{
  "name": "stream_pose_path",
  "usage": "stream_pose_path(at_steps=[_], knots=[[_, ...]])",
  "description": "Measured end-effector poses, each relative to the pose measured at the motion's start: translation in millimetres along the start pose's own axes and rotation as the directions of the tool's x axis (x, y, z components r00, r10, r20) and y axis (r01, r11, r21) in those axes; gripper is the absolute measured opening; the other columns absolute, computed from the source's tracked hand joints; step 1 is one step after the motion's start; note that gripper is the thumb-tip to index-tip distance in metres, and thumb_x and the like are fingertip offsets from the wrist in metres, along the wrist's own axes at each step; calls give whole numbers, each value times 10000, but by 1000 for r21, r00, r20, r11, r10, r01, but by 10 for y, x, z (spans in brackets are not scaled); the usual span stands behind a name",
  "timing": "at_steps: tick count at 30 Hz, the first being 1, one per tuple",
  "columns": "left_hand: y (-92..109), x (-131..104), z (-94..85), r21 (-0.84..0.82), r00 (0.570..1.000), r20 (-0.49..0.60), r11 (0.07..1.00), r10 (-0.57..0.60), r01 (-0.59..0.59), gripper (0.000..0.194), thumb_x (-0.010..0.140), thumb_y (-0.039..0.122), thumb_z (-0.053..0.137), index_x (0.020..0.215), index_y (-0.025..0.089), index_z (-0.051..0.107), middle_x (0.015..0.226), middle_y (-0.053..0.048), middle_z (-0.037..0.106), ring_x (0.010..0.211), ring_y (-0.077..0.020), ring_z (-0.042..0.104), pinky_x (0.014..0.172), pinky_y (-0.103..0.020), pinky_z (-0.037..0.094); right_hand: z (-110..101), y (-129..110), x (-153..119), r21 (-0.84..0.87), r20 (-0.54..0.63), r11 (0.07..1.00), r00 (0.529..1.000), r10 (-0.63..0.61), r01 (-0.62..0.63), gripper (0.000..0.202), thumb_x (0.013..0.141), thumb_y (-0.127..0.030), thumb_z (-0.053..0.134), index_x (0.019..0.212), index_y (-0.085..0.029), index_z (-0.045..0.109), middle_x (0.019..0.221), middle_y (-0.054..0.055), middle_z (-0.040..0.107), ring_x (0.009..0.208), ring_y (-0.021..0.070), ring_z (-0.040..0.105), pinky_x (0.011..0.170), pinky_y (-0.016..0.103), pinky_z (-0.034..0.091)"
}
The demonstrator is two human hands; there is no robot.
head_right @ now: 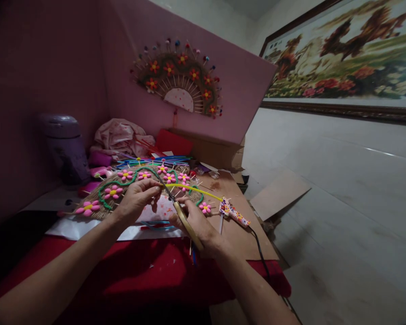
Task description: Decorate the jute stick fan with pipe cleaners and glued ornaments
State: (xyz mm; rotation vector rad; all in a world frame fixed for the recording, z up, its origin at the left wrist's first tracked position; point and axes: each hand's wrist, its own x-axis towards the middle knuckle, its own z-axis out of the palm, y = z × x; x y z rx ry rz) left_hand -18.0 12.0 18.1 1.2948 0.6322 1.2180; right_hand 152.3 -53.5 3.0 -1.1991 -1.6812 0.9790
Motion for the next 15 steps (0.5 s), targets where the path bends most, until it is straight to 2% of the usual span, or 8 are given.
stream_pose_path(at_steps=[6, 11, 15], knots=[[0, -11, 2, 72, 996, 88, 997, -19, 13, 199, 683, 292, 615, 597, 150, 506, 497, 41, 485, 368, -74, 444, 333, -211, 423, 71, -128, -106, 97, 15, 994, 998, 55, -56, 474, 685, -553, 632, 953, -186, 499, 607, -66, 393, 492, 61, 313, 435, 187, 270], [-9, -5, 2, 136, 984, 107, 983, -140, 125, 200, 642, 272, 633, 566, 150, 495, 479, 33, 492, 362, -65, 435, 321, -179, 373, 139, -13, -160, 200, 31, 976, 996, 78, -83, 500, 669, -626, 597, 889, -183, 519, 532, -79, 343, 447, 59, 275, 401, 189, 250], [-12, 2, -3, 140, 972, 128, 974, -196, 178, 198, 615, 273, 634, 550, 154, 491, 472, 30, 495, 340, -74, 435, 308, -199, 374, 130, 70, -201, 181, 47, 978, 994, 99, -106, 443, 688, -583, 614, 877, -196, 510, 508, -84, 338, 420, 54, 273, 380, 184, 241]])
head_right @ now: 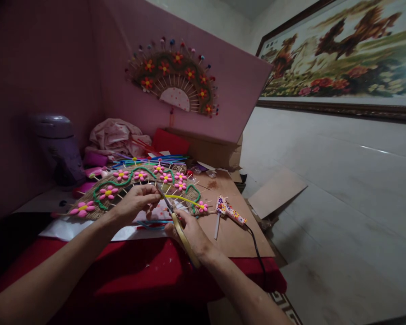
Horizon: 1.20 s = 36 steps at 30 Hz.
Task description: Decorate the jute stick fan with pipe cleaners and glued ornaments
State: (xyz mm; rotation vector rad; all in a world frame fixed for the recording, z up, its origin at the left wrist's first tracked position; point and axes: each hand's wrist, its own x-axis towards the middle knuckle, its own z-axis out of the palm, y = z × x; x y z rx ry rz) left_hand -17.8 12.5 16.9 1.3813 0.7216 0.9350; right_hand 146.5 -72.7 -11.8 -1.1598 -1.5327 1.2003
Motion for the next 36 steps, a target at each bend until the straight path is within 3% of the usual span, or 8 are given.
stream_pose_path(at_steps=[10, 14, 20, 25, 28, 30, 32, 36], knots=[[5, -3, 19, 37, 998, 22, 997, -66, 65, 182, 598, 281, 628, 581, 145, 508, 459, 35, 504, 344, -77, 434, 317, -211, 391, 49, -181, -45, 32, -35, 986, 986, 164, -163, 486, 651, -618, 603, 840, -190, 474, 422, -113, 332, 313, 44, 279, 287, 157, 234], [17, 3, 8, 70, 997, -29, 995, -74, 75, 177, 605, 274, 615, 566, 143, 502, 452, 35, 503, 359, -66, 418, 331, -187, 363, 14, -208, -16, 79, -21, 981, 984, 177, -175, 496, 635, -590, 633, 883, -185, 490, 426, -121, 313, 317, 34, 254, 288, 151, 223], [30, -4, 7, 76, 989, -138, 995, -56, 67, 142, 610, 237, 592, 555, 138, 507, 455, 34, 506, 376, -52, 413, 354, -158, 304, -178, -285, 46, 84, -171, 987, 973, 153, -140, 476, 604, -499, 684, 919, -195, 496, 491, -105, 388, 348, 38, 307, 316, 157, 232], [2, 3, 24, 71, 987, -159, 996, -39, 51, 173, 619, 244, 601, 528, 136, 502, 449, 30, 505, 376, -52, 416, 361, -156, 307, -397, -418, 41, 130, -268, 980, 947, 178, -148, 385, 667, -515, 619, 840, -205, 470, 481, -100, 389, 357, 46, 316, 337, 164, 245], [-7, 22, 14, 41, 973, -230, 999, 1, 9, 176, 631, 255, 603, 541, 137, 508, 457, 35, 506, 360, -54, 410, 347, -165, 326, -465, -456, 8, 47, -300, 991, 944, 134, -126, 380, 668, -478, 646, 867, -204, 475, 522, -91, 439, 373, 39, 326, 359, 164, 257], [11, 36, -20, 13, 928, -358, 995, 99, -101, 156, 635, 259, 604, 574, 140, 524, 467, 46, 498, 354, -59, 408, 338, -177, 347, -470, -464, -37, -86, -285, 991, 956, 74, -102, 389, 628, -413, 700, 886, -188, 515, 586, -67, 501, 430, 49, 400, 406, 175, 311], [49, 47, -74, 21, 831, -503, 965, 237, -263, 135, 640, 260, 610, 622, 139, 552, 486, 51, 500, 365, -62, 418, 341, -182, 363, -440, -467, -103, -265, -201, 962, 980, 10, -64, 371, 600, -343, 725, 897, -178, 575, 678, -35, 565, 552, 81, 493, 493, 193, 373], [133, 56, -189, 134, 633, -648, 882, 422, -451, 128, 669, 265, 614, 695, 144, 583, 515, 52, 518, 385, -57, 431, 356, -175, 353, -301, -420, -233, -655, 51, 754, 998, -24, 52, 281, 638, -254, 681, 915, -219, 649, 743, -31, 619, 649, 115, 520, 574, 219, 367]])
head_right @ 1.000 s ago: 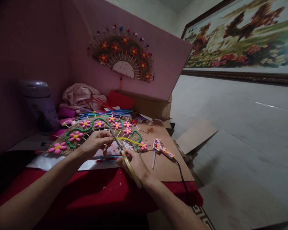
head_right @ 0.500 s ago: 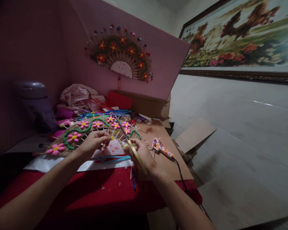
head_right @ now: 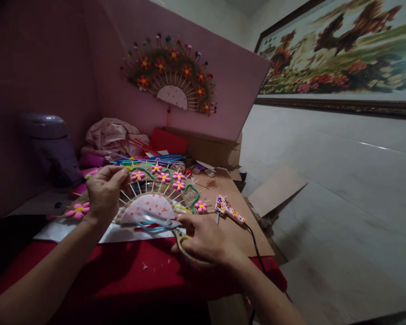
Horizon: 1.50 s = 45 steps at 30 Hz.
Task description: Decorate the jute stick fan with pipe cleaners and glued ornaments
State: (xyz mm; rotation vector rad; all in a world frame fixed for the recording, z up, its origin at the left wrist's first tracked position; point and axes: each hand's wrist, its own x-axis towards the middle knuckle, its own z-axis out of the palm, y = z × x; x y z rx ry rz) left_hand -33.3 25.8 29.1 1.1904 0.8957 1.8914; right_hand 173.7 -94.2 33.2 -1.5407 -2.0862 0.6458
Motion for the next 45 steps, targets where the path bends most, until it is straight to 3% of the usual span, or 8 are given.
stream_pose_path(at_steps=[8, 15, 18, 22, 31, 34, 39, 45], knots=[[32, -46, -9, 64, 996, 30, 994, 87, -89, 135, 706, 284, 613, 718, 151, 600, 558, 37, 555, 407, -63, 450, 369, -183, 353, 397, -67, 84, -301, 175, 918, 962, -212, 257, 379, 717, -232, 603, 1093, -222, 560, 972, 24, 608, 835, 158, 527, 704, 247, 367], [79, -106, 3, 86, 994, 69, 992, 85, -91, 148, 717, 292, 617, 739, 146, 610, 568, 27, 556, 446, -82, 483, 384, -189, 378, 336, -200, 39, -423, 177, 852, 950, -256, 308, 172, 827, -275, 515, 959, -210, 604, 901, 35, 596, 831, 163, 510, 697, 257, 354], [97, -120, 6, 89, 995, 77, 993, 67, -74, 149, 723, 297, 609, 744, 150, 604, 578, 26, 559, 453, -83, 486, 391, -190, 379, 237, -28, 88, -510, 42, 850, 990, -133, 136, 179, 873, -245, 444, 883, -196, 616, 852, 41, 606, 795, 154, 531, 690, 259, 351], [118, -140, 10, 116, 994, 94, 991, 53, -64, 143, 732, 294, 595, 741, 152, 598, 589, 27, 562, 438, -77, 472, 394, -195, 372, 178, 231, 152, -705, -163, 679, 978, 129, -206, 177, 828, -196, 477, 962, -150, 583, 968, 124, 600, 819, 205, 551, 665, 292, 344], [81, -153, 27, 99, 987, 153, 993, 50, -66, 114, 736, 259, 595, 703, 151, 584, 560, 43, 517, 406, -61, 439, 374, -192, 360, -7, 202, 78, -750, -207, 616, 970, 128, -242, 197, 807, -66, 415, 903, -154, 563, 844, 100, 617, 737, 192, 560, 588, 284, 290], [57, -148, 40, 27, 960, 276, 999, -47, 41, 115, 731, 250, 603, 696, 145, 574, 551, 42, 510, 397, -63, 437, 357, -193, 363, 38, 154, 132, -748, -167, 649, 986, 21, -140, 132, 831, -131, 441, 889, -163, 555, 849, 84, 609, 741, 180, 556, 599, 273, 306], [-16, -149, 42, -76, 843, 488, 951, -228, 301, 182, 726, 286, 628, 664, 136, 547, 571, 30, 516, 422, -65, 443, 353, -189, 381, 295, 10, 323, -664, -19, 740, 987, -158, 106, 140, 825, -125, 455, 860, -175, 582, 888, 65, 605, 770, 164, 557, 618, 253, 348], [-69, -192, 55, -37, 759, 591, 930, -275, 366, 228, 728, 350, 641, 715, 132, 573, 588, 23, 530, 430, -61, 455, 359, -184, 397, 277, -195, 577, -157, -458, 976, 864, -209, 153, 181, 874, -224, 442, 936, -168, 602, 877, 57, 624, 805, 151, 554, 724, 252, 406]])
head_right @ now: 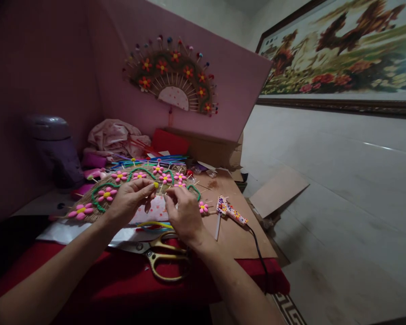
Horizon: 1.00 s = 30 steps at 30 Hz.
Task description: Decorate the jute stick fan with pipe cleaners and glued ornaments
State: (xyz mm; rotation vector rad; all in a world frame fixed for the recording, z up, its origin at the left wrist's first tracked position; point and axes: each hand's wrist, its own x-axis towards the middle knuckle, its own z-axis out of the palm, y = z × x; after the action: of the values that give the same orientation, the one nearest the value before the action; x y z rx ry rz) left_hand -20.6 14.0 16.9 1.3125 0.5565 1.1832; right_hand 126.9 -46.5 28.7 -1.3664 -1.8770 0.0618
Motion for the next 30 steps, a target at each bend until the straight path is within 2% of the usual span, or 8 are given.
stream_pose_path(at_steps=[3, 7, 11, 16, 22, 27, 30], knots=[[7, -20, 36, 69, 1000, 15, 998, -7, 6, 260, 716, 381, 648, 742, 129, 590, 578, 24, 534, 416, -65, 465, 355, -191, 411, 18, -42, 100, 151, -37, 988, 999, 25, -19, 187, 859, -252, 470, 896, -183, 639, 843, 48, 643, 781, 151, 558, 708, 258, 418], [0, -31, 61, 132, 1000, 19, 991, -10, 7, 291, 696, 404, 656, 743, 123, 596, 572, 21, 537, 417, -75, 483, 353, -200, 436, 87, -4, 108, 239, -51, 970, 998, 47, -33, 197, 854, -254, 474, 838, -191, 660, 780, 32, 642, 723, 142, 564, 675, 251, 426], [-64, -18, 50, 219, 999, 5, 975, 42, -42, 270, 719, 388, 630, 745, 121, 600, 586, 12, 540, 438, -78, 490, 352, -193, 443, 131, 71, 83, 305, -42, 950, 995, 90, -73, 196, 851, -297, 489, 838, -197, 657, 770, 27, 639, 658, 133, 571, 635, 246, 434], [-118, -5, 40, 310, 996, 12, 947, 87, -86, 234, 754, 362, 590, 763, 129, 613, 613, 3, 553, 464, -86, 507, 389, -203, 471, 140, 95, 93, 264, -33, 961, 995, 95, -83, 194, 854, -282, 475, 830, -195, 647, 719, 21, 630, 642, 134, 573, 628, 245, 430], [-109, -22, 48, 405, 991, 7, 906, 135, -127, 206, 752, 352, 583, 775, 155, 640, 639, -4, 584, 514, -104, 538, 432, -208, 498, 175, 114, 107, 160, -69, 987, 997, 34, -23, 167, 838, -232, 470, 758, -184, 609, 711, 21, 617, 673, 132, 554, 627, 233, 397], [-132, -21, 22, 387, 997, 29, 918, 76, -81, 184, 753, 328, 575, 740, 147, 609, 620, 7, 576, 461, -99, 542, 422, -212, 468, 230, 190, 97, 211, -42, 977, 999, 34, -25, 146, 832, -239, 465, 729, -183, 553, 690, 6, 580, 639, 120, 518, 589, 224, 372], [-172, -16, 3, 441, 998, 28, 895, 62, -68, 154, 756, 291, 560, 711, 149, 597, 617, 6, 584, 477, -100, 544, 446, -205, 444, 274, 214, 78, 242, -22, 968, 997, 75, -68, 144, 821, -237, 462, 706, -183, 530, 653, -4, 552, 604, 113, 496, 563, 222, 359]])
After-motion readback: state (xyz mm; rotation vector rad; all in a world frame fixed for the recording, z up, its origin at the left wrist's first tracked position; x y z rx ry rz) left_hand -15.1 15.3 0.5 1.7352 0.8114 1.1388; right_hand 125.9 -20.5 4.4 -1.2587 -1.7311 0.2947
